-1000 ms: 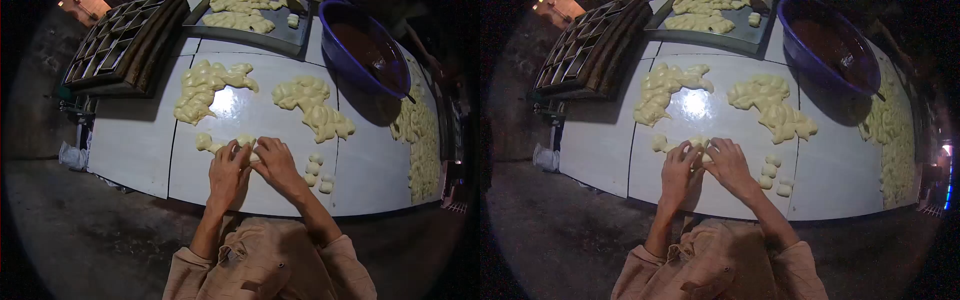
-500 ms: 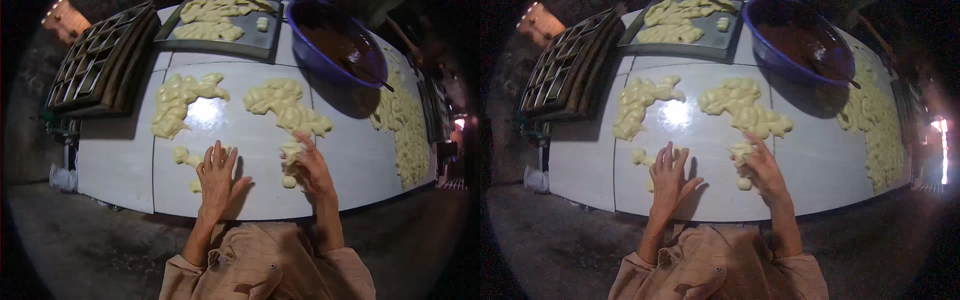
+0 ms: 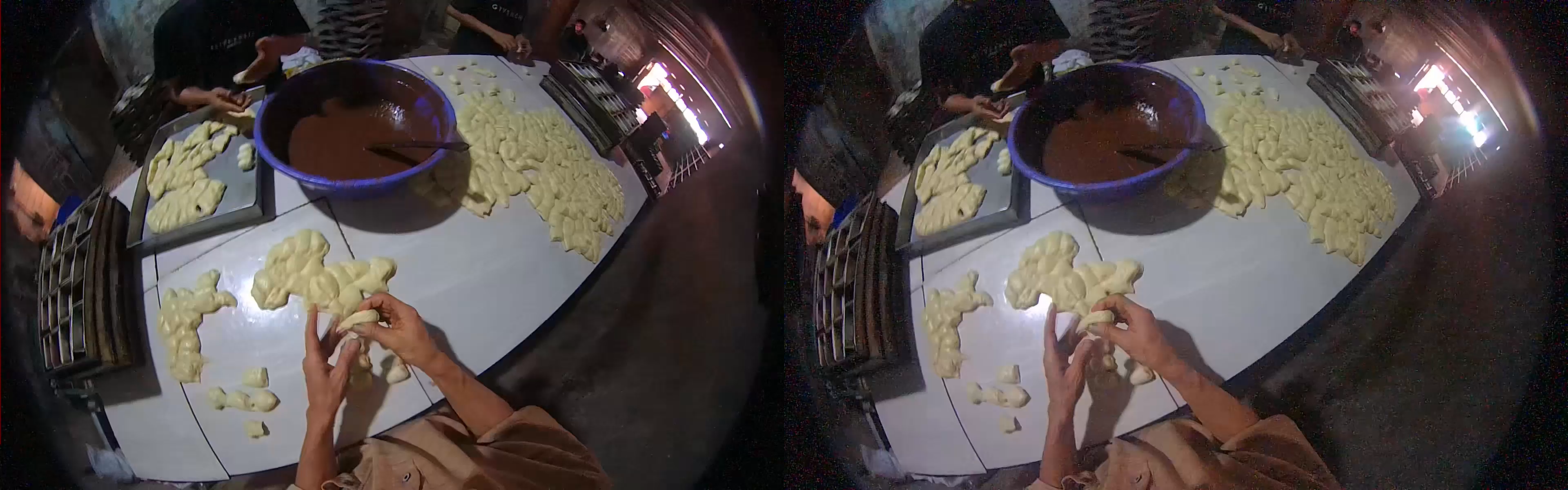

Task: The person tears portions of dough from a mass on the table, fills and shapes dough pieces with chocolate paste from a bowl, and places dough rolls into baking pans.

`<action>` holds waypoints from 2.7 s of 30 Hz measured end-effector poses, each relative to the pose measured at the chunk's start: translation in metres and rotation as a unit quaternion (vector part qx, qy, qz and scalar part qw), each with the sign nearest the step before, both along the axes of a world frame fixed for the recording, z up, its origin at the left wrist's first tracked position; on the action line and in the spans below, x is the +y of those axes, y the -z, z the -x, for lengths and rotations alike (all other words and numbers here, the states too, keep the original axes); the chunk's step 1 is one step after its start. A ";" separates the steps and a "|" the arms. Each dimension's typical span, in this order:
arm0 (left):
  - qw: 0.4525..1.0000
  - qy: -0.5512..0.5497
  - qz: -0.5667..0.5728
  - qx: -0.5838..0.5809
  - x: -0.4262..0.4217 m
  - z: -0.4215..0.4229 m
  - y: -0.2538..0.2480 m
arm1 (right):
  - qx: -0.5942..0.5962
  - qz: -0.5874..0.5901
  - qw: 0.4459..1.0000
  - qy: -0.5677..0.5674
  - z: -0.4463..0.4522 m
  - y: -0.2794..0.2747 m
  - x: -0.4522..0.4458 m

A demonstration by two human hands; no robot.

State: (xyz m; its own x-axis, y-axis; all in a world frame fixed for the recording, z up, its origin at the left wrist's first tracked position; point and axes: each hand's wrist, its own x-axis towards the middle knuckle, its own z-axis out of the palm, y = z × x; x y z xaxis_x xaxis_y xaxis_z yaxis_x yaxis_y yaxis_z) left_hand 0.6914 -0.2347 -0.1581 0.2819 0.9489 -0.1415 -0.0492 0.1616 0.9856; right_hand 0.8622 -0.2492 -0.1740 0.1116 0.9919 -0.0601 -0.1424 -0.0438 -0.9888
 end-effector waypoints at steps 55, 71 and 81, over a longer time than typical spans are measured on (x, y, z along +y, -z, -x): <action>0.977 -0.093 0.104 -0.159 0.048 -0.053 0.004 | -0.327 -0.164 0.923 0.115 -0.003 -0.003 0.043; 0.991 0.067 0.095 -0.070 0.052 -0.017 -0.018 | -0.062 -0.001 0.998 0.029 0.000 -0.015 0.021; 0.991 0.089 0.038 -0.097 0.039 -0.008 -0.016 | -0.123 -0.190 0.974 0.005 -0.005 0.003 0.009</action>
